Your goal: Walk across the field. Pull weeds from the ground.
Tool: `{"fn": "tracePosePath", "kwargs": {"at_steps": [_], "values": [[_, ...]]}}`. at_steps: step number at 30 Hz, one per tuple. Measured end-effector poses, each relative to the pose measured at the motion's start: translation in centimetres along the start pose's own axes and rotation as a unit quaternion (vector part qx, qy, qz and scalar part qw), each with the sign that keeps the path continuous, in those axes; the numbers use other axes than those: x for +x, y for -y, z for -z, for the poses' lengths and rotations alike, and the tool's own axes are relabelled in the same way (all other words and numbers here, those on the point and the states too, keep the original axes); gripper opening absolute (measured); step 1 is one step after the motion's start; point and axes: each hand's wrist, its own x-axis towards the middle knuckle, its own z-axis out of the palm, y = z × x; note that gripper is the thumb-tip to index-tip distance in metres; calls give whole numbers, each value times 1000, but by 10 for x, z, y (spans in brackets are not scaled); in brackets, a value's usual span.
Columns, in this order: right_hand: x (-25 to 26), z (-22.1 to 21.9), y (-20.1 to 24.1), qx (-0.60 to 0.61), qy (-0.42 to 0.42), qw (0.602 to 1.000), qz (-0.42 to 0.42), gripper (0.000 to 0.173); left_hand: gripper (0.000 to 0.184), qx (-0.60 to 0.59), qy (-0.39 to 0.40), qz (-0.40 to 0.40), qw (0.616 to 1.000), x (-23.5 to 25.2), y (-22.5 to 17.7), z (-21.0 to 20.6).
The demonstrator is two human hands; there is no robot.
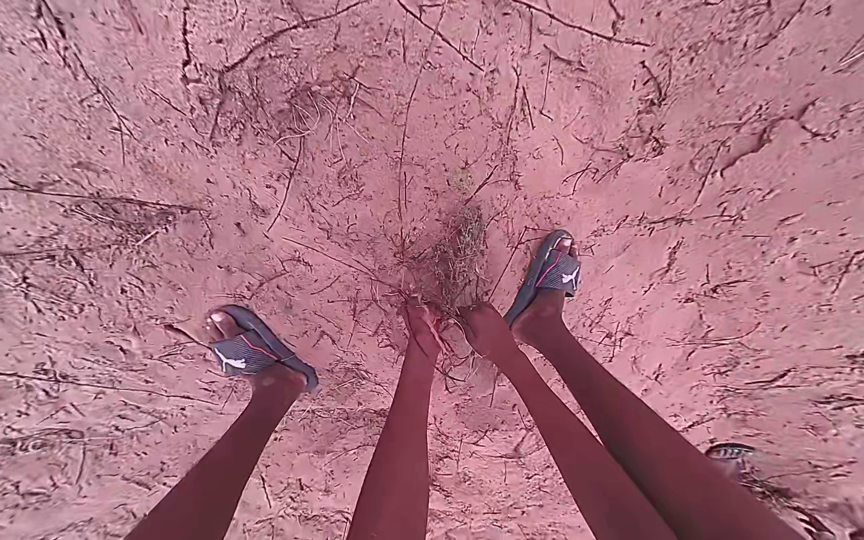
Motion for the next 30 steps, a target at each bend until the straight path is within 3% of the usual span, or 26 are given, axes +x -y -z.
{"fn": "tracePosePath", "kwargs": {"at_steps": [4,8,11,13,15,17,19,22,24,26,28,30], "values": [[-16,-9,12,62,-75,992,-81,31,24,8,14,-4,1000,-12,7,-3],[-38,-21,30,70,-201,972,-98,27,26,54,-22,-20,998,-23,8,-15],[-68,-24,86,46,-308,942,-124,33,31,88,-16,-26,996,-55,-22,-12],[-119,-47,145,95,-350,916,-171,32,32,173,-16,-73,982,-105,-25,27],[-126,-66,184,174,-307,920,-171,27,35,235,-9,-141,962,-119,-45,71],[-149,-74,216,192,-143,956,-169,27,33,306,-28,-123,944,-135,-56,139],[-131,-63,230,159,11,976,-148,31,33,352,-38,-122,927,-124,-79,185],[-103,-54,228,78,-14,996,-33,25,32,458,28,-162,874,-112,-114,224],[-89,-49,227,40,-65,996,38,22,36,568,80,-183,798,-120,-147,238],[-81,-42,233,17,-62,995,77,21,40,650,92,-159,737,-143,-180,247],[-76,-31,240,21,-7,998,66,24,46,655,110,-78,743,-151,-200,258],[-73,-23,247,63,-2,997,32,28,51,579,133,-37,804,-143,-206,277]]}}
